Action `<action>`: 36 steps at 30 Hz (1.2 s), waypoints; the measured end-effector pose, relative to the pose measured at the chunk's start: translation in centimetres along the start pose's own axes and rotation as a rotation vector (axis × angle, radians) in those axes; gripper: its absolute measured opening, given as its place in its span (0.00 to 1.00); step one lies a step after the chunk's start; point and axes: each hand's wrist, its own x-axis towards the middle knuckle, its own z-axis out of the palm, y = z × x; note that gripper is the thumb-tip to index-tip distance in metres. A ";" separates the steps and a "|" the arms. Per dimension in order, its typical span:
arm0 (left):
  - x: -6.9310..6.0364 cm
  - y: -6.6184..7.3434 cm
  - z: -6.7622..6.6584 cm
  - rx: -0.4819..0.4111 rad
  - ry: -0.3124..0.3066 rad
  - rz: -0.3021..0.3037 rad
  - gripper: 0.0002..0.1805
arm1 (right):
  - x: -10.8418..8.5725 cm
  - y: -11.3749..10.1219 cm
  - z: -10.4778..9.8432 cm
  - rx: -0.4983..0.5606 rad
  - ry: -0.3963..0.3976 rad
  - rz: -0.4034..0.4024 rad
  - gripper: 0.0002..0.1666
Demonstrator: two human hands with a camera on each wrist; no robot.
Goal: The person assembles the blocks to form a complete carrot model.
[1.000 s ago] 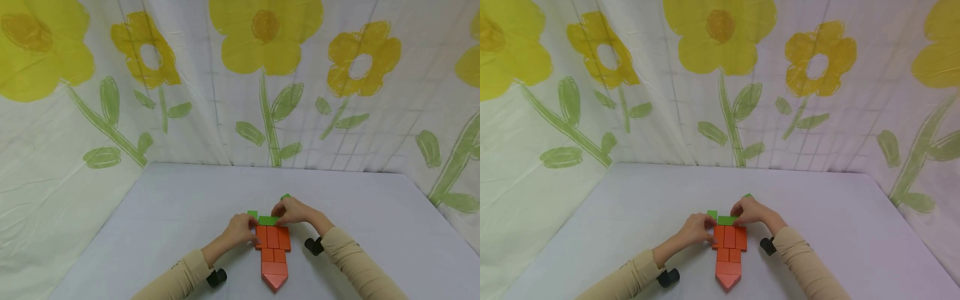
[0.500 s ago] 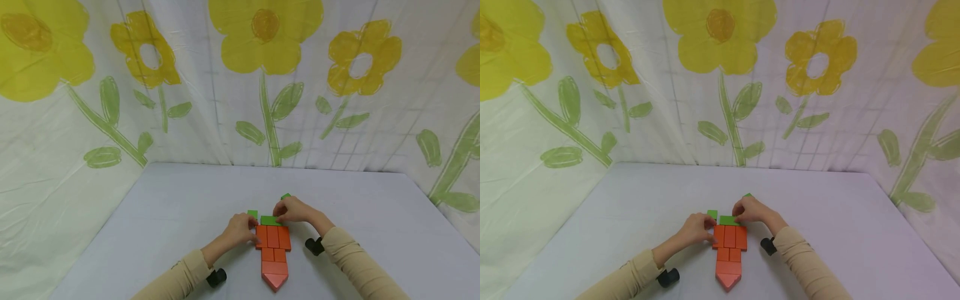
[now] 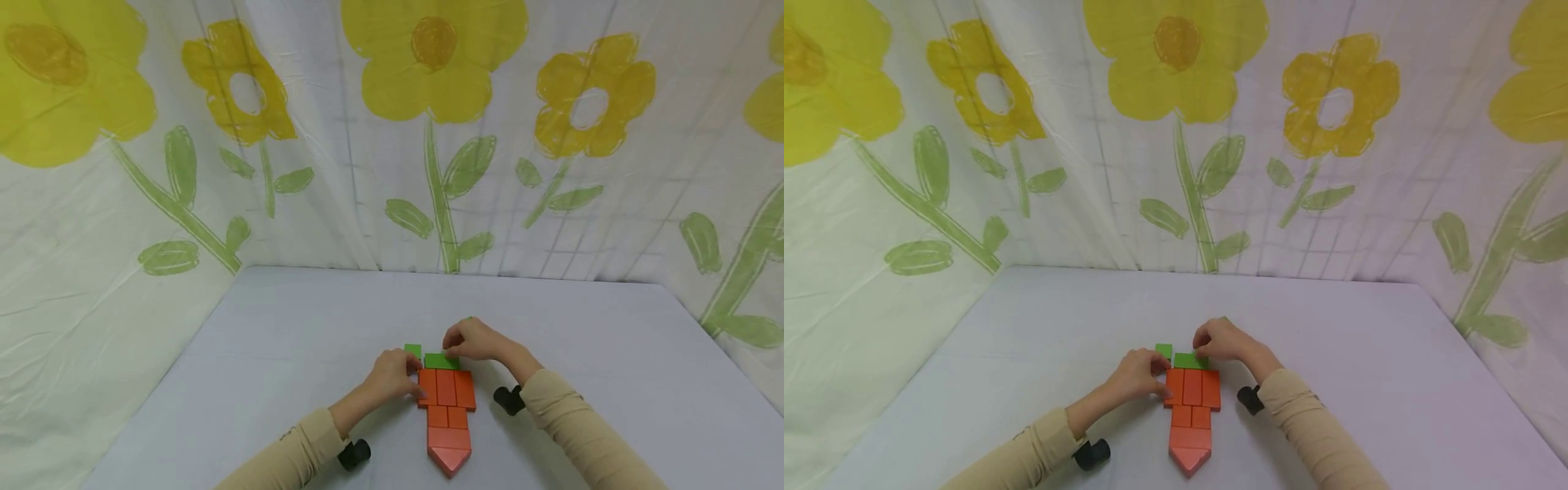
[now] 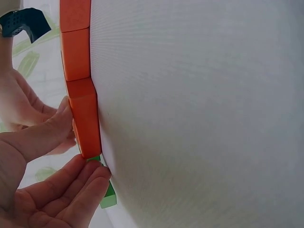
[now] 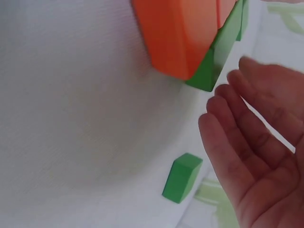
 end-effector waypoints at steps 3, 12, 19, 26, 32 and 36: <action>0.0 0.0 0.0 -0.002 0.000 -0.007 0.22 | 0.8 -0.6 0.2 -0.041 0.031 -0.016 0.04; 0.0 -0.1 0.1 0.040 0.040 0.014 0.22 | 3.8 -2.8 1.7 -0.092 -0.003 -0.056 0.10; 0.0 -0.2 0.4 0.052 0.053 0.026 0.21 | 4.7 -3.4 2.6 -0.094 -0.032 -0.035 0.15; 0.0 -0.1 0.3 0.053 0.040 0.018 0.20 | 4.7 -3.2 2.6 -0.117 0.076 0.060 0.11; 0.0 -0.1 0.2 0.052 0.036 0.002 0.20 | 4.7 -3.1 2.7 -0.119 0.121 0.155 0.09; 0.0 -0.2 0.2 0.053 0.040 -0.007 0.20 | 4.5 -3.2 2.6 -0.131 0.123 0.171 0.09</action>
